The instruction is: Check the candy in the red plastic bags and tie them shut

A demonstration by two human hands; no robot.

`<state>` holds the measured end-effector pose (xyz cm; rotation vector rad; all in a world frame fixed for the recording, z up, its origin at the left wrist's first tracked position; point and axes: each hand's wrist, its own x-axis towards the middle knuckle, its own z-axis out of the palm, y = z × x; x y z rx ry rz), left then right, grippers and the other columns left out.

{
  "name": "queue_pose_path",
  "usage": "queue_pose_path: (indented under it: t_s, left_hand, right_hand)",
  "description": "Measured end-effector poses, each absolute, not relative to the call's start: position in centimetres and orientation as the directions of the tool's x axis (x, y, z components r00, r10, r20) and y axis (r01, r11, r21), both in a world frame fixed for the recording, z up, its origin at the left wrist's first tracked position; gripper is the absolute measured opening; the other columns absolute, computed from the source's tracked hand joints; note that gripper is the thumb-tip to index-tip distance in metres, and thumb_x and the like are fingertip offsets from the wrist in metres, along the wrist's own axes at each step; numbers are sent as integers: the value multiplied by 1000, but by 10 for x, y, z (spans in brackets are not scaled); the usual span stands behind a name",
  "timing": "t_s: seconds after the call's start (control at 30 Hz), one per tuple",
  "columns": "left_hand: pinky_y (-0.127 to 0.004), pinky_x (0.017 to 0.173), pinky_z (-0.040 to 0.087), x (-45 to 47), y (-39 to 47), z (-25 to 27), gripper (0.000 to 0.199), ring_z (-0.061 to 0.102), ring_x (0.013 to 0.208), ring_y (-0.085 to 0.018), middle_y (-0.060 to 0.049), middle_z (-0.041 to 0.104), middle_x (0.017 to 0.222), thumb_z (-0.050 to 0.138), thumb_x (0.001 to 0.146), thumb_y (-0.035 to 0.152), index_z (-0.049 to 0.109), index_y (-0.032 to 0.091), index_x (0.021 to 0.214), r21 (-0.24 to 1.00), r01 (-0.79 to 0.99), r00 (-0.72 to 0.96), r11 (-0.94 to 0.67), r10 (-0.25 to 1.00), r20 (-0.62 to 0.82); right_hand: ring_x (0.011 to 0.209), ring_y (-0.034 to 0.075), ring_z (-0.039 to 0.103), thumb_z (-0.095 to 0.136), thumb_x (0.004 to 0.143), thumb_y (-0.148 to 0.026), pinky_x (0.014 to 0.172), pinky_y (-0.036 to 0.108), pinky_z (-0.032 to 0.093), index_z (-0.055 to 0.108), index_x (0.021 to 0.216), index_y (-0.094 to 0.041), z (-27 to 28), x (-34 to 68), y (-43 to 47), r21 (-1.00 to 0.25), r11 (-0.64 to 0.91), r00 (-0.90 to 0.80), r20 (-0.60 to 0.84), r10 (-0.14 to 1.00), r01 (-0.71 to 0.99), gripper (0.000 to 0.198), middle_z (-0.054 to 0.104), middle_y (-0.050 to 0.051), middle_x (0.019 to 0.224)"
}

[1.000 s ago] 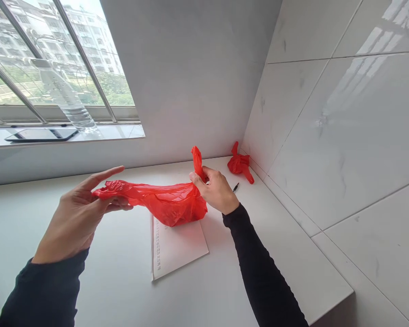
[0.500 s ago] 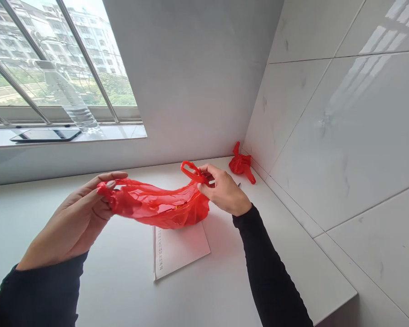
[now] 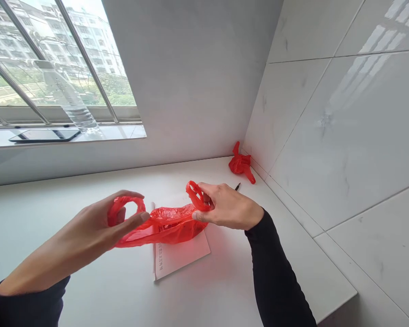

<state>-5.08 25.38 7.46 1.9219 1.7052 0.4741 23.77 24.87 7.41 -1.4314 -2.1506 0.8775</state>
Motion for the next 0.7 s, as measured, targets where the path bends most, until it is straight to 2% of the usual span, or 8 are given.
queue_pose_path:
  t_s: [0.07,0.13,0.2,0.27,0.4,0.5,0.6,0.7]
  left_hand:
    - [-25,47,39,-53,253,70,40,55,58,-19,1,65,72,58,84,68,63,33,102,487,863,229,-136,964,-136]
    - [-25,47,37,-54,253,67,34,54,56,-19,0,64,69,59,84,63,63,31,96,440,882,253,-171,958,-135]
    - [-25,44,30,-52,254,65,28,46,51,-18,-1,57,60,60,83,56,61,28,79,431,886,228,-175,971,-75]
    - [-25,43,24,-50,255,66,33,37,47,-16,-1,50,54,57,84,52,51,25,65,433,884,195,-178,981,4]
    - [-26,44,29,-49,256,72,42,41,47,-17,1,48,51,46,91,63,47,26,70,611,785,97,-104,994,45]
    - [-26,46,36,-49,257,75,47,46,48,-19,3,48,46,39,93,70,42,27,74,704,709,15,-44,999,47]
    - [-26,47,38,-47,258,75,46,48,47,-19,4,52,46,35,94,71,39,28,79,750,661,-19,-35,998,63]
    - [-25,47,39,-41,256,75,46,48,47,-18,5,51,45,36,95,71,37,28,80,780,623,39,-57,998,42]
  right_hand:
    - [80,19,61,64,85,-30,71,32,48,61,101,-25,73,237,248,-686,282,-353,40,935,671,17,60,-3,77]
    - [86,20,63,62,87,-28,73,33,48,60,98,-25,71,236,248,-682,277,-285,104,953,677,12,61,-2,81]
    - [89,20,64,60,87,-27,73,33,49,60,98,-25,70,235,247,-681,263,-224,147,963,683,11,64,-1,88]
    - [86,20,64,60,87,-25,71,33,49,61,105,-27,70,234,245,-678,260,-205,162,965,688,17,65,0,90]
    - [80,19,64,61,89,-24,70,34,51,59,128,-31,73,233,240,-659,269,-199,181,963,703,40,67,-1,92]
    - [101,23,64,66,89,-23,84,38,53,55,137,-33,76,233,233,-630,308,-165,276,947,713,50,68,2,114]
    - [119,24,58,69,90,-22,98,42,51,49,143,-35,83,227,221,-575,461,-150,506,850,676,58,61,3,132]
    - [115,20,60,63,96,-19,98,36,52,54,138,-35,89,213,210,-572,671,-275,628,729,473,45,63,1,127]
